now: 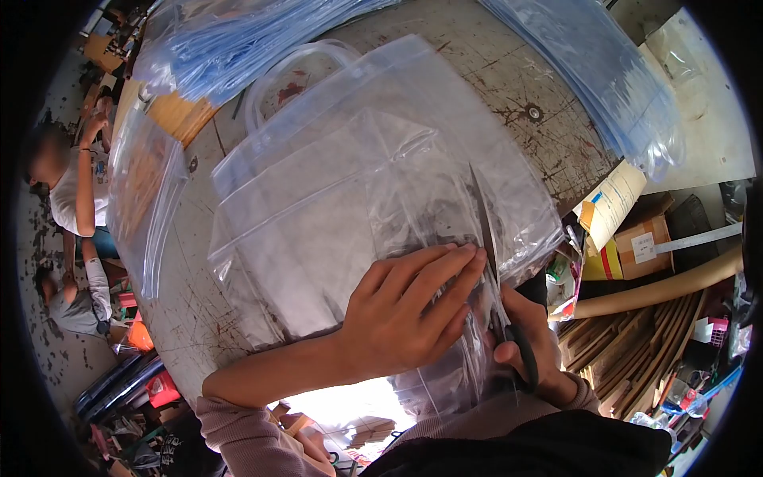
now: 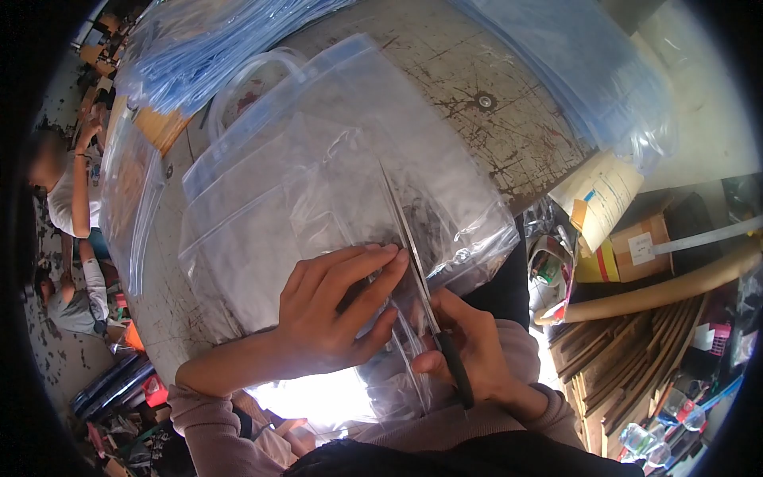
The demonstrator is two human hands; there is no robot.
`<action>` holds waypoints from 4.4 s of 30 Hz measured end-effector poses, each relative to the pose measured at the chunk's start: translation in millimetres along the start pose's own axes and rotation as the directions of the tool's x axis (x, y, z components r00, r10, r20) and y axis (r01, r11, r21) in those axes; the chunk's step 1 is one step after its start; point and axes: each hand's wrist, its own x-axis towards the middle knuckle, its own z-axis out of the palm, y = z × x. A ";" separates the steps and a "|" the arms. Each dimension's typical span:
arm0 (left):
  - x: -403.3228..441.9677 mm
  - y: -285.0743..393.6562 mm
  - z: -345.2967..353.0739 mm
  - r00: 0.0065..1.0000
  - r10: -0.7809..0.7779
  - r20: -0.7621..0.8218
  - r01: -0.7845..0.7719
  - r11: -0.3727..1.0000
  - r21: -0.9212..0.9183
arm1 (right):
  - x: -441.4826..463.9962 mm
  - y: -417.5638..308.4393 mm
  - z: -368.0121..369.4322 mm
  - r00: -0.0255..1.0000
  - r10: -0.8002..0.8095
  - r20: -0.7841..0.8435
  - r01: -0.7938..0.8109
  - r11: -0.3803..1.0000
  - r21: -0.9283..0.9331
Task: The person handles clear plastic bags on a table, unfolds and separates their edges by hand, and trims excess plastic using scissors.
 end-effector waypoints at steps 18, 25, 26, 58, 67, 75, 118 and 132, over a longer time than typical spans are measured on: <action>-1.0 0.5 1.7 1.000 0.016 -0.011 -0.016 1.000 0.010 | 1.8 2.7 6.4 0.999 -0.040 -0.014 0.041 0.994 0.106; -2.3 1.5 3.2 0.999 0.031 -0.017 -0.030 0.999 0.017 | 3.8 0.4 9.5 0.995 -0.084 -0.048 0.091 0.979 0.180; -2.2 1.5 3.4 0.999 0.032 -0.019 -0.032 0.999 0.017 | 4.6 0.0 10.1 0.994 -0.097 -0.056 0.105 0.977 0.184; -0.8 0.7 -2.1 0.999 -0.028 0.037 0.029 1.000 -0.009 | 5.2 -4.0 5.0 0.995 -0.104 -0.004 0.104 0.994 0.025; -0.7 4.5 -1.9 0.999 0.002 0.042 -0.002 1.000 0.012 | 9.9 -9.8 10.9 0.993 -0.118 -0.015 0.118 0.986 0.119; -2.3 3.6 -0.4 1.000 0.010 0.017 -0.010 1.000 0.026 | 8.0 -6.3 3.5 0.996 -0.075 0.046 0.069 0.991 0.113; 41.4 -52.0 -88.5 0.926 -0.278 0.255 0.359 0.856 -0.372 | 1.8 -5.6 1.5 0.954 -0.140 0.266 0.041 0.937 0.346; 38.0 -73.9 -80.3 0.765 -0.001 0.644 0.369 0.820 -0.437 | -4.0 -0.7 -1.7 0.984 -0.096 0.147 0.069 0.981 0.181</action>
